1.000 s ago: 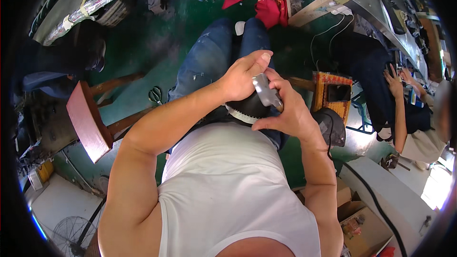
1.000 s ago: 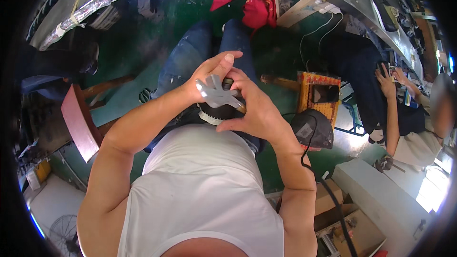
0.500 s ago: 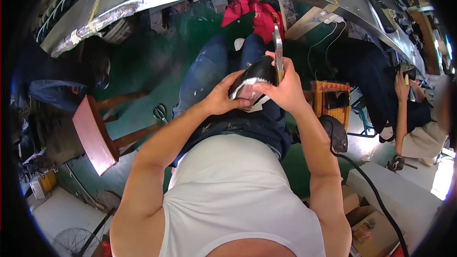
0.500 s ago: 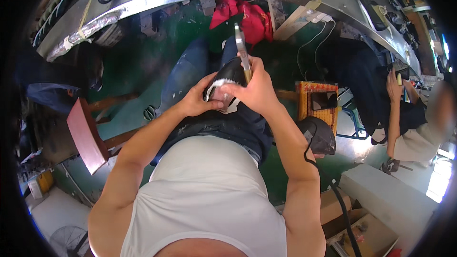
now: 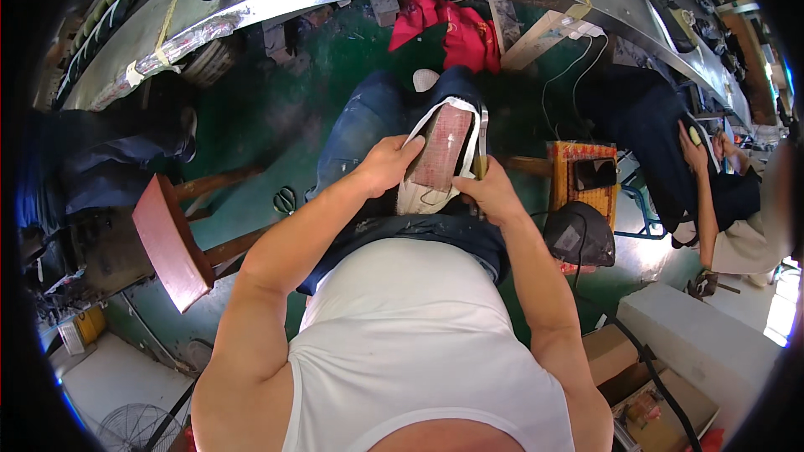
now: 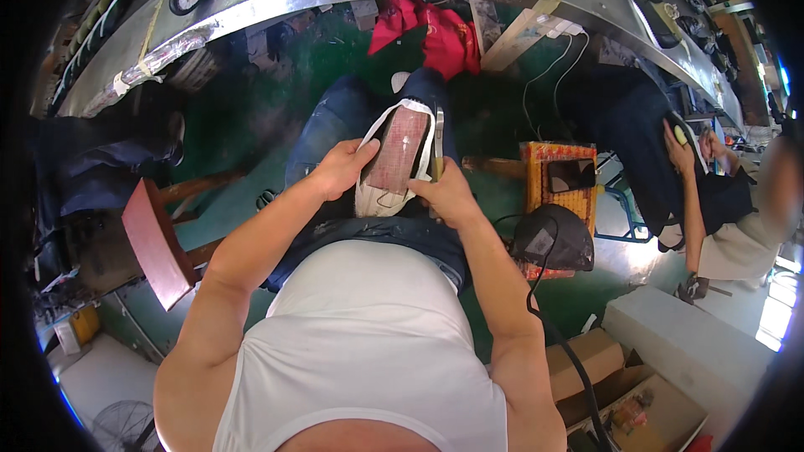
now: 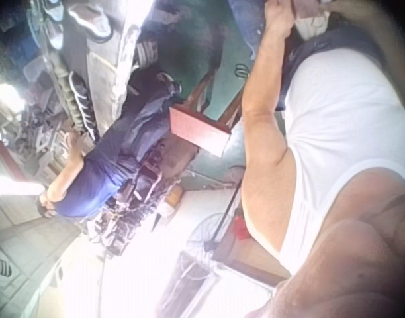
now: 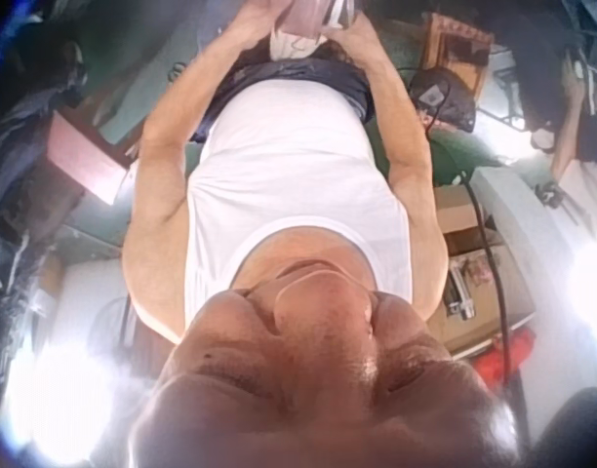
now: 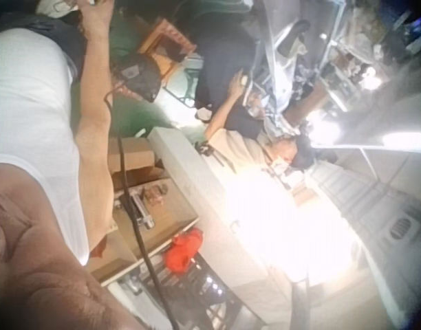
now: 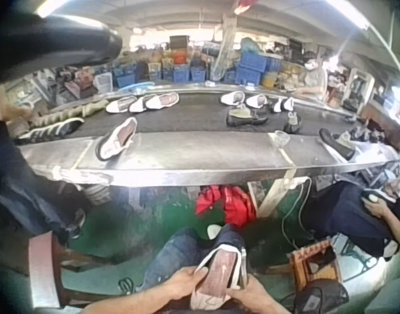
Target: Hand-lasting shoes by pulling the upper material over the last and securing it using pincer pliers.
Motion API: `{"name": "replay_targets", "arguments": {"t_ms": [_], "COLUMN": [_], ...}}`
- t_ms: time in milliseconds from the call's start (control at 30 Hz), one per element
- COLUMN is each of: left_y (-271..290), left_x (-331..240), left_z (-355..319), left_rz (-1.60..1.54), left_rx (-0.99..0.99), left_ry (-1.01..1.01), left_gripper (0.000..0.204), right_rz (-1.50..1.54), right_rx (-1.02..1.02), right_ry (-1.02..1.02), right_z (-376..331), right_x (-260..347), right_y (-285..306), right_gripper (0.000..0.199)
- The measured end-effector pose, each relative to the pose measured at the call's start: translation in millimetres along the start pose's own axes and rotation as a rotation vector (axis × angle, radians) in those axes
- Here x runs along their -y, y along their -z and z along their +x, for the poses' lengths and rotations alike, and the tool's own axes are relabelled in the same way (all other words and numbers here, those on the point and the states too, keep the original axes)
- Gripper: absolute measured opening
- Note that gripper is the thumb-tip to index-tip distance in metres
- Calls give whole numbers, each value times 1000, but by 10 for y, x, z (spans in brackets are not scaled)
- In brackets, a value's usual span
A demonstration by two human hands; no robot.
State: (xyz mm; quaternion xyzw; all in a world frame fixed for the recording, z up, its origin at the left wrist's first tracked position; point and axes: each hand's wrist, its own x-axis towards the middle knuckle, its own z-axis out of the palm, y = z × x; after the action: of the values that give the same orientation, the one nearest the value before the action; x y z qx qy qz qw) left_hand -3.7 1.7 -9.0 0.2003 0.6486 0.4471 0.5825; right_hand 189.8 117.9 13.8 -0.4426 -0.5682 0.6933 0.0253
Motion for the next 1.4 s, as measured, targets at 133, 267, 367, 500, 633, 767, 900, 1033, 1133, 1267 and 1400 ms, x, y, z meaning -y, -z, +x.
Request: {"name": "replay_targets", "arguments": {"t_ms": [133, 267, 367, 500, 633, 767, 900, 1033, 1133, 1267, 1400], "left_y": [69, 45, -39, -138, -237, -253, -236, -251, -237, -333, -399], "left_x": [99, 333, 333, 354, 506, 679, 439, 675, 563, 150, 191], "left_z": [-50, -200, -277, -338, -304, -233, -367, -277, -334, -418, -168], "left_rz": [-258, -72, 197, 297, 220, -97, -82, 108, -88, -802, -609], "left_rx": [119, 143, 85, -1, -17, 70, 76, 14, 37, -80, -424], "left_ry": [119, -122, -190, -71, -97, -92, -7, -120, -138, -5, 266], "left_gripper": [52, 84, 103, 99, 100, 103, 109, 104, 91, 67, 60], "right_rz": [-45, -230, -695, -1055, -1466, -1469, -1391, -1517, -1528, -1553, -1326], "right_rx": [-32, 138, 277, 213, 149, 364, 281, 235, 517, 639, 508], "right_ry": [-17, -20, 75, 496, 667, 462, 459, 498, 102, 69, 280], "right_z": [-202, -551, -684, -682, -687, -599, -569, -535, -442, -210, -153], "right_x": [-47, 112, 398, 309, 477, 682, 546, 604, 1100, 1102, 625], "right_y": [270, 348, 297, 284, 189, 72, 84, 30, -91, -68, 79], "right_gripper": [39, 23, 27, 46, 50, 44, 35, 34, 29, 20, 22]}}
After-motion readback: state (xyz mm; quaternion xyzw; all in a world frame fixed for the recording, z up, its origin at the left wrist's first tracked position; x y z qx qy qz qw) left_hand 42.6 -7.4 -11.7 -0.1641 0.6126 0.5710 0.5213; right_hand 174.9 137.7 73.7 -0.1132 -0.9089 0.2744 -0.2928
